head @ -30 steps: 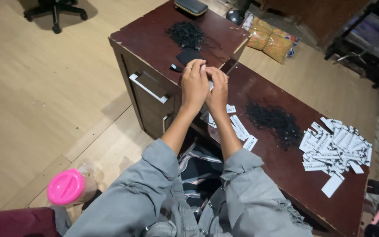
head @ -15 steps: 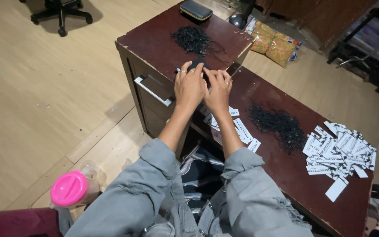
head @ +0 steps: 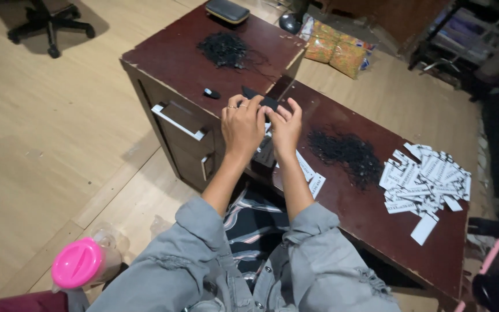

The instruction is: Attaching thin black strings to paper garment labels by threading them through pre-punched holes.

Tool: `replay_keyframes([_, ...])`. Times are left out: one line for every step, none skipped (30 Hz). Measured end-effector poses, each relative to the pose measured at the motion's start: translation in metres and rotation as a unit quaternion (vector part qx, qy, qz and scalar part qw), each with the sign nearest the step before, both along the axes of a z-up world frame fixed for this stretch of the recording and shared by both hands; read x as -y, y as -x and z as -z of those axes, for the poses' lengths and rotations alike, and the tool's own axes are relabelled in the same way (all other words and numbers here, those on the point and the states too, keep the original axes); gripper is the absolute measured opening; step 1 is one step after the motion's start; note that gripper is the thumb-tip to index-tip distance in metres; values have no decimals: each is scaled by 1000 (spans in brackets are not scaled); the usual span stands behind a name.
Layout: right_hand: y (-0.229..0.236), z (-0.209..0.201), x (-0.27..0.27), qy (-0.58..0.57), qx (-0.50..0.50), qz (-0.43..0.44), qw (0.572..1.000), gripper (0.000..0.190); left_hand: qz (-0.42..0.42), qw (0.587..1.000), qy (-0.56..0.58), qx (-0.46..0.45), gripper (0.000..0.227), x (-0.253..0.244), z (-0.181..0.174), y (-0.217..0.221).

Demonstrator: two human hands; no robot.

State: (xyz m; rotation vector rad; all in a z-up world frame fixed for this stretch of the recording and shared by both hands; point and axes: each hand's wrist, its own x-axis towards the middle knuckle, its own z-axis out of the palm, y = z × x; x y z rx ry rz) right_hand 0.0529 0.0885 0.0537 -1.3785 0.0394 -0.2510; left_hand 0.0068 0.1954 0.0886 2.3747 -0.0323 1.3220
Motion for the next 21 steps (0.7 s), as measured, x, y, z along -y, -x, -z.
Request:
replay_keyframes([0, 7, 15, 1, -3, 6, 1000, 86, 6, 1000, 1, -3, 22, 12, 3, 3])
replay_keyframes([0, 14, 31, 20, -6, 11, 1000, 69, 17, 1000, -6, -1, 22, 25, 6, 7])
replay_keyframes([-2, 20, 44, 39, -6, 13, 999, 54, 26, 1000, -13, 4, 23, 36, 8, 8])
replay_keyframes([3, 29, 58, 39, -7, 17, 999, 54, 30, 999, -13, 3, 23, 49, 22, 7])
replay_keyframes([8, 36, 74, 29, -26, 19, 999, 51, 60, 998, -14, -21, 22, 64, 35, 4])
replay_keyframes([12, 43, 90, 19, -45, 20, 999, 49, 90, 995, -15, -45, 22, 80, 47, 1])
replay_keyframes([8, 58, 112, 19, -45, 28, 998, 49, 98, 994, -15, -45, 22, 93, 52, 2])
replay_keyframes([5, 74, 134, 5, -55, 30, 998, 50, 129, 990, -17, -56, 19, 106, 58, 3])
replay_keyframes([5, 90, 156, -10, -68, 35, 997, 52, 162, 984, -19, -69, 17, 119, 65, 8])
replay_keyframes([11, 97, 172, -12, -70, 45, 996, 52, 171, 983, -20, -71, 17, 128, 63, 14])
replay_keyframes([18, 104, 190, -1, -83, 52, 995, 50, 199, 976, -17, -90, 17, 140, 62, 20])
replay_keyframes([25, 111, 208, 10, -96, 59, 994, 49, 227, 968, -14, -110, 17, 151, 62, 27])
replay_keyframes([36, 117, 224, 9, -98, 69, 993, 49, 237, 965, -15, -111, 17, 159, 69, 30])
replay_keyframes([48, 123, 239, 38, -119, 77, 989, 48, 287, 945, -31, -154, 15, 167, 76, 34])
replay_keyframes([59, 128, 253, 67, -141, 82, 984, 47, 335, 920, -47, -197, 13, 174, 83, 37])
replay_keyframes([73, 120, 264, 67, -142, 91, 983, 47, 343, 917, -48, -197, 13, 180, 92, 39])
replay_keyframes([84, 112, 272, 107, -157, 100, 977, 46, 378, 888, -61, -254, 21, 183, 100, 40])
replay_keyframes([95, 103, 280, 147, -172, 108, 968, 45, 410, 854, -75, -310, 29, 187, 108, 41])
replay_keyframes([102, 97, 285, 146, -172, 112, 968, 45, 414, 853, -77, -309, 29, 187, 116, 39])
replay_keyframes([108, 91, 290, 203, -194, 122, 952, 43, 417, 846, -68, -324, 24, 186, 124, 38])
replay_keyframes([115, 85, 294, 260, -215, 131, 932, 42, 419, 840, -59, -340, 21, 185, 131, 36])
